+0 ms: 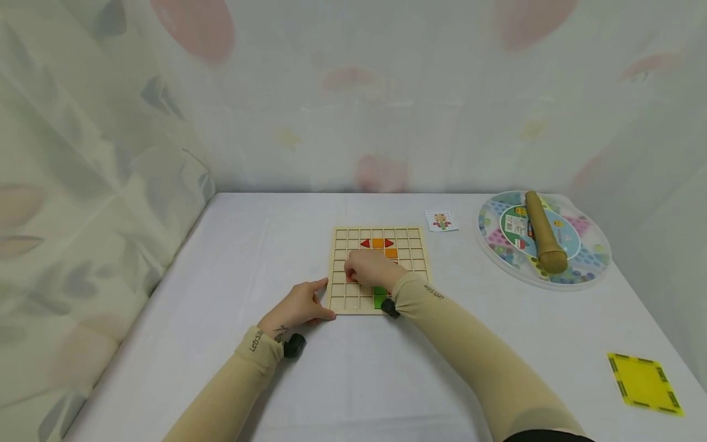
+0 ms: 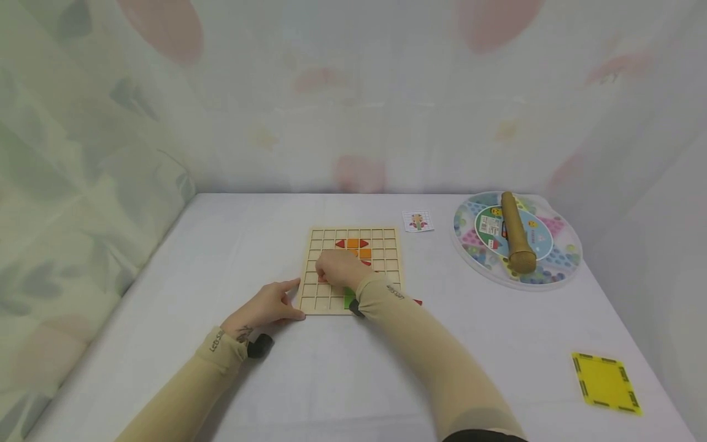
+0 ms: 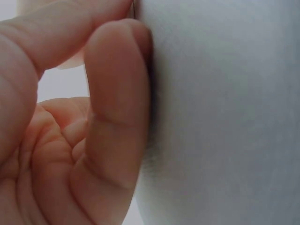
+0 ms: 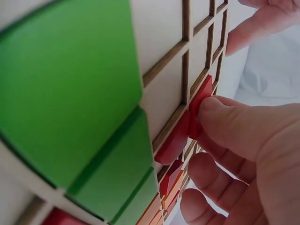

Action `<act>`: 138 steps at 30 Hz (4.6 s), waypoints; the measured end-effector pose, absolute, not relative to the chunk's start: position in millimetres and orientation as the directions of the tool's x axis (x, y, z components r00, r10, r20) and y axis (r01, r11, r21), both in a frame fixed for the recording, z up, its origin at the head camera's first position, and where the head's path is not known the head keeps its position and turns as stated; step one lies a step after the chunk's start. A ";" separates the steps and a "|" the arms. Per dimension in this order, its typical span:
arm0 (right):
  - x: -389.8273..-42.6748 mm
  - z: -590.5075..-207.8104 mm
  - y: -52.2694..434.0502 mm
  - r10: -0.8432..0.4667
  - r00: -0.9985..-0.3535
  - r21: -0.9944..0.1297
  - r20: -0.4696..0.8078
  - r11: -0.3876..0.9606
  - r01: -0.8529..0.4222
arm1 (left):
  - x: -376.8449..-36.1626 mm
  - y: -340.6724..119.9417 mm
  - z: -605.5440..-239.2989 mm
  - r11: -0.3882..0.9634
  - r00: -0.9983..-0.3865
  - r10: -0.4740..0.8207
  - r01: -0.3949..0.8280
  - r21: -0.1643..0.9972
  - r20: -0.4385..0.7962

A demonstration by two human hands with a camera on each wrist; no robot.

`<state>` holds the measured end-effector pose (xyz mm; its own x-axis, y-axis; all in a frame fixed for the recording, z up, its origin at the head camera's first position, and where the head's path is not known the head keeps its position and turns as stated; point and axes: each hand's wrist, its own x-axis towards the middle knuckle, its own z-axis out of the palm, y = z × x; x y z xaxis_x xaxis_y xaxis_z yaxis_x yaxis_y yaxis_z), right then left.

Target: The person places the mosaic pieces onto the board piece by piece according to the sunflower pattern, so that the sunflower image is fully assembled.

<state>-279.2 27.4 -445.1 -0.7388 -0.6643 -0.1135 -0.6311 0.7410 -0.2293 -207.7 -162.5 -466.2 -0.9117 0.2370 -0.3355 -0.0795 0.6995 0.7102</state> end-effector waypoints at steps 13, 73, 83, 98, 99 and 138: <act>-275.9 -433.8 38.7 -0.592 -0.801 -0.273 -0.096 0.789 -0.550 | -206.7 -160.9 -462.3 0.719 -0.916 0.232 -0.067 0.692 -0.329; -211.7 -417.5 166.1 -0.343 -0.931 -0.437 -0.126 0.862 -0.259 | -204.1 -160.7 -461.3 0.699 -0.913 0.225 -0.092 0.709 -0.340; -230.4 -417.2 100.5 -0.349 -0.932 -0.597 -0.098 0.770 -0.225 | -203.6 -160.4 -460.2 0.698 -0.911 0.220 -0.103 0.708 -0.348; -238.8 -438.0 50.9 -0.348 -0.928 -0.568 -0.135 0.795 -0.215 | -203.8 -161.0 -459.8 0.689 -0.907 0.229 -0.105 0.717 -0.353; -239.0 -438.5 50.7 -0.345 -0.928 -0.558 -0.140 0.802 -0.214 | -203.9 -160.9 -460.0 0.690 -0.908 0.227 -0.105 0.716 -0.352; -236.7 -441.7 42.7 -0.289 -0.949 -0.378 -0.125 0.898 -0.224 | -205.3 -160.0 -462.8 0.710 -0.914 0.222 -0.088 0.698 -0.340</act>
